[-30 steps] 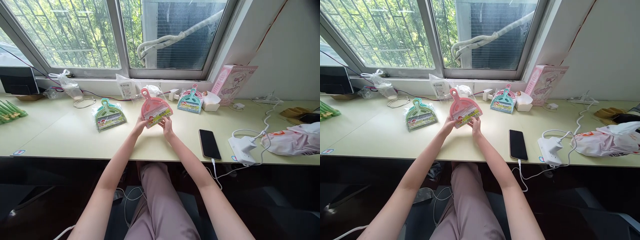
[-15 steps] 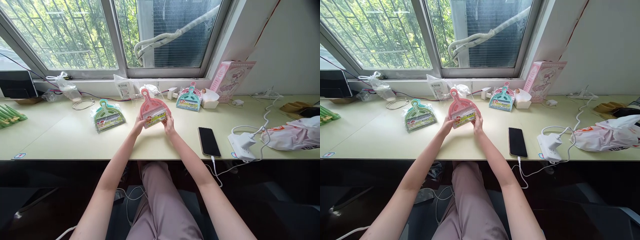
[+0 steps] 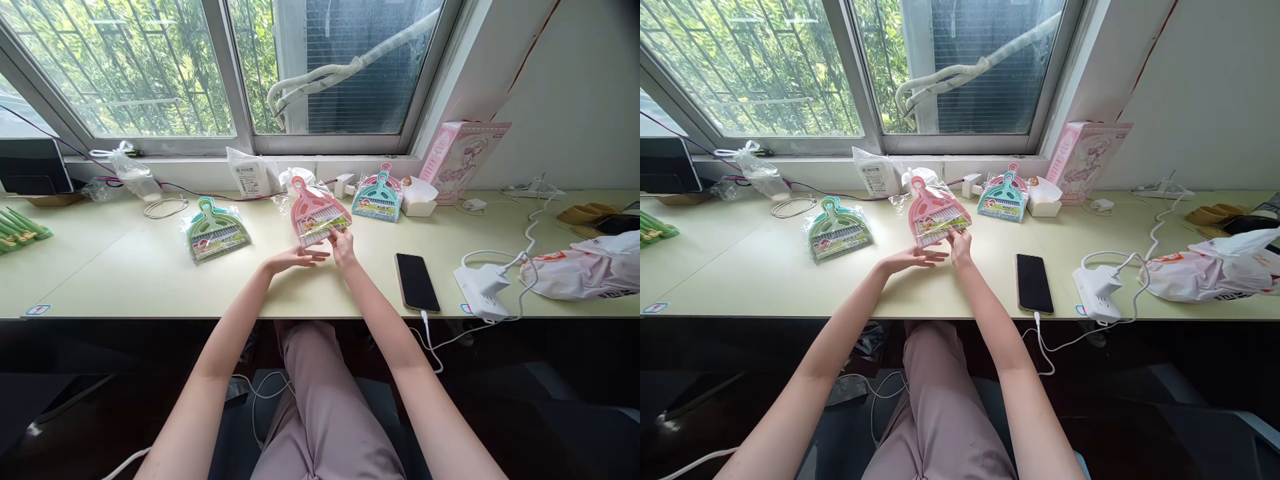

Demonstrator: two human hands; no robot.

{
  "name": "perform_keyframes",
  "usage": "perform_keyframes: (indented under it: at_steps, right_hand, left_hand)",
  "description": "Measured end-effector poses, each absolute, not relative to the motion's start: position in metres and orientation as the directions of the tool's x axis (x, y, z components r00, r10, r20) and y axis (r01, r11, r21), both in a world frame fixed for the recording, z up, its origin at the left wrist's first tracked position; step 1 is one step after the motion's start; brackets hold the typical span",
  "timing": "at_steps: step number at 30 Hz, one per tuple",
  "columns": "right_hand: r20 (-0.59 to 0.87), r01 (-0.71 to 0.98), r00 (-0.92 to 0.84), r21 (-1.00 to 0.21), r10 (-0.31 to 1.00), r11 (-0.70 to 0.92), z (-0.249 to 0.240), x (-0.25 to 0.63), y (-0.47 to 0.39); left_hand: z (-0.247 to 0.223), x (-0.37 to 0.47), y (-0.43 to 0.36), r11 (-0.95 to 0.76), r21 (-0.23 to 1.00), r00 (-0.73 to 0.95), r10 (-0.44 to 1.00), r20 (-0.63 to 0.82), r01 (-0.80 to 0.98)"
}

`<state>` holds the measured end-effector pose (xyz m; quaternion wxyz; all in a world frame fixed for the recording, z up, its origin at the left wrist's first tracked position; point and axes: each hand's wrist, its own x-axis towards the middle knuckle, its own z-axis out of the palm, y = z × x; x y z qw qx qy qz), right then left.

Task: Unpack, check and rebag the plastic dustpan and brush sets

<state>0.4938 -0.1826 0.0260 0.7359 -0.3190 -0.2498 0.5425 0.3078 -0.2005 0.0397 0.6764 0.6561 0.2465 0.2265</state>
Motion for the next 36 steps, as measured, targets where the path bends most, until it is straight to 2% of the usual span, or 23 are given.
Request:
perform_keyframes:
  at_steps: [1, 3, 7, 10, 16, 21, 28, 33, 36]
  right_hand:
    - [0.032, -0.642, 0.288, -0.735, 0.957, 0.218, 0.027, 0.495, -0.183]
    - [0.045, -0.644, 0.285, -0.731, 0.957, 0.226, 0.029, 0.495, -0.183]
    - [0.043, -0.642, 0.241, -0.742, 0.970, 0.192, 0.029, 0.486, -0.186]
    - [0.026, -0.626, 0.195, -0.766, 0.980, 0.145, 0.028, 0.481, -0.187]
    - [0.016, -0.613, 0.221, -0.775, 0.975, 0.152, 0.026, 0.483, -0.186]
    - [0.041, -0.616, 0.261, -0.762, 0.964, 0.199, 0.025, 0.482, -0.186]
    - [0.011, -0.640, 0.324, -0.733, 0.946, 0.228, 0.028, 0.483, -0.187]
    - [-0.001, -0.651, 0.329, -0.724, 0.944, 0.226, 0.027, 0.484, -0.185]
    - [0.012, -0.634, 0.315, -0.741, 0.949, 0.221, 0.025, 0.483, -0.184]
  left_hand:
    - [0.038, 0.306, -0.198, 0.054, 0.998, 0.804, 0.592, -0.053, 0.026]
    - [0.035, 0.305, -0.192, 0.044, 0.998, 0.751, 0.660, 0.008, -0.048]
    - [0.035, 0.307, -0.187, -0.122, 0.935, 0.409, 0.875, 0.259, -0.332]
    - [0.037, 0.311, -0.190, -0.188, 0.920, 0.251, 0.926, 0.283, -0.343]
    - [0.034, 0.317, -0.192, -0.153, 0.956, 0.250, 0.944, 0.217, -0.252]
    - [0.030, 0.330, -0.200, -0.159, 0.936, 0.226, 0.945, 0.236, -0.315]
    - [0.026, 0.338, -0.203, 0.025, 0.949, 0.326, 0.942, 0.083, -0.314]
    - [0.029, 0.332, -0.191, -0.068, 0.928, 0.150, 0.980, 0.130, -0.366]
    - [0.029, 0.332, -0.193, -0.097, 0.947, 0.166, 0.974, 0.154, -0.306]
